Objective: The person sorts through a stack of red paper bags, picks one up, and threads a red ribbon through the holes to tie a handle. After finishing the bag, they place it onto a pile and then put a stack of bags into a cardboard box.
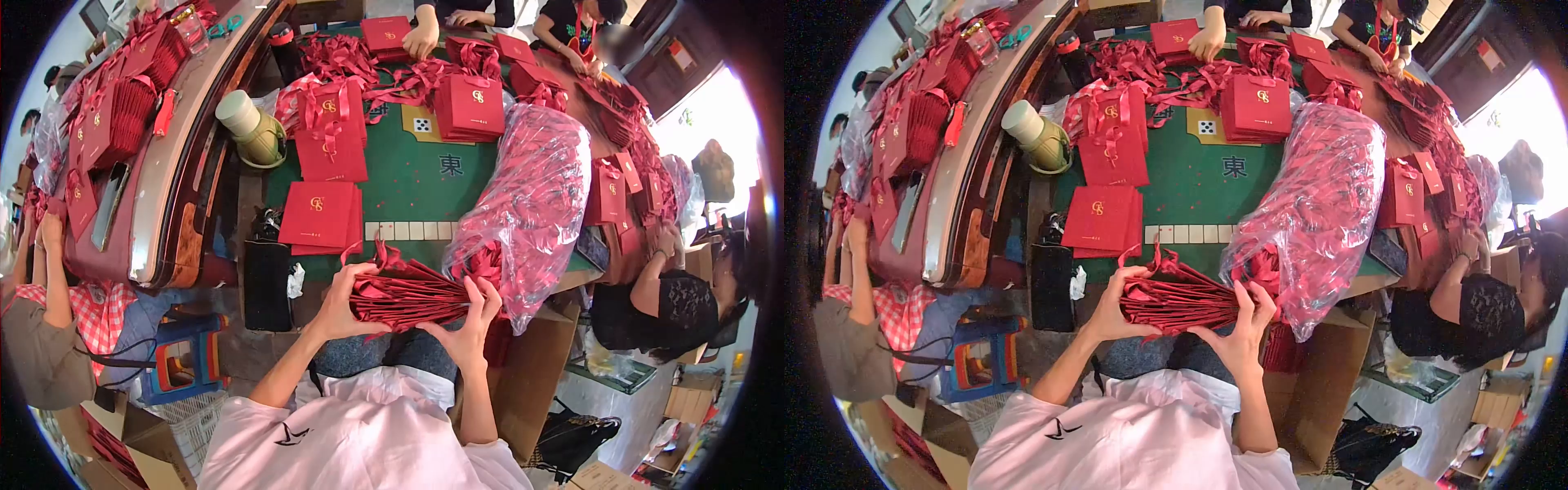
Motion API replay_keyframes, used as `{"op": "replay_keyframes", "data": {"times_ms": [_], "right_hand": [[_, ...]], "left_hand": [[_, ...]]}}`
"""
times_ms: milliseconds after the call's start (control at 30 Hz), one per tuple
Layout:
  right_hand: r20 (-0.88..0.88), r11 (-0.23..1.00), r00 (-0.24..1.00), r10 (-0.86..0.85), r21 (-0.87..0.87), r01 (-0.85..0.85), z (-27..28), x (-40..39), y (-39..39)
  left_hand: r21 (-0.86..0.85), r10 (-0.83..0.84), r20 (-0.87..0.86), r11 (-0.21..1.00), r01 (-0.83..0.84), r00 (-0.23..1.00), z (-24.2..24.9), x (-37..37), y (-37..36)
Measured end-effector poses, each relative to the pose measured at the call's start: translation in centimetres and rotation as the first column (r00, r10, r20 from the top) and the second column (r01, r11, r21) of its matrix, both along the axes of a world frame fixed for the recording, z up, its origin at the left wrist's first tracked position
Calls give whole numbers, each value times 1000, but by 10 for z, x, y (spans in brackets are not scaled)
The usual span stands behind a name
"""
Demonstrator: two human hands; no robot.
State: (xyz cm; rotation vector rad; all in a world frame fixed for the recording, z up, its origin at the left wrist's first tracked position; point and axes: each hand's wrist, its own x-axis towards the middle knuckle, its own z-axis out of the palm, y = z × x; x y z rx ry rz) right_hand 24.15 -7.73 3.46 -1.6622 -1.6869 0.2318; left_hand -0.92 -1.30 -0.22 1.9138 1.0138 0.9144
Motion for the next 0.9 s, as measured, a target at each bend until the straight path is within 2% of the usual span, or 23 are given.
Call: {"op": "replay_keyframes", "data": {"times_ms": [67, 133, 200, 267, 367, 500, 567, 633, 700, 733, 833, 900], "right_hand": [[-97, 1000, 995, -12, 26, 15, -8, 0, 0], [-117, 997, 993, -23, 67, 31, -21, -2, 1], [-137, 993, 990, -33, 106, 47, -37, -2, -1], [-313, 993, 950, 17, 118, 21, -54, -1, -2], [-397, 981, 916, 61, 195, 20, -68, -7, 1], [-435, 987, 893, 113, 150, -52, -72, -3, 4], [-536, 990, 835, 126, 119, -74, -65, -1, 1], [-527, 990, 842, 120, 130, -59, -69, -3, 1], [-705, 994, 703, 97, 36, -101, -72, -12, 0], [-739, 997, 670, 74, 33, -73, -75, -16, 0], [-786, 996, 612, 94, 74, -57, -82, -23, 1], [-764, 996, 640, 87, 76, -46, -85, -24, 1]], "left_hand": [[20, 3, 2, 1000, -3, 1000, -1, 1, -2], [-87, 29, 134, 996, -18, 991, -4, 3, -3], [-92, 19, 110, 996, -9, 994, -5, 2, -4], [-94, 9, 86, 996, -1, 996, -7, 2, -3], [-55, -47, 137, 997, 55, 989, -12, 4, 0], [-52, -38, 152, 998, 46, 988, 2, 0, 2], [-45, -27, 137, 998, 33, 990, 5, 1, -1], [-120, 33, 345, 993, 10, 938, -5, 4, -6], [-152, 13, 314, 988, 37, 949, -12, 9, -8], [-182, -3, 282, 982, 57, 960, -13, 10, -9], [-152, 38, 353, 988, 17, 935, -12, 19, -11], [-165, 45, 399, 986, 24, 916, -13, 23, -9]]}}
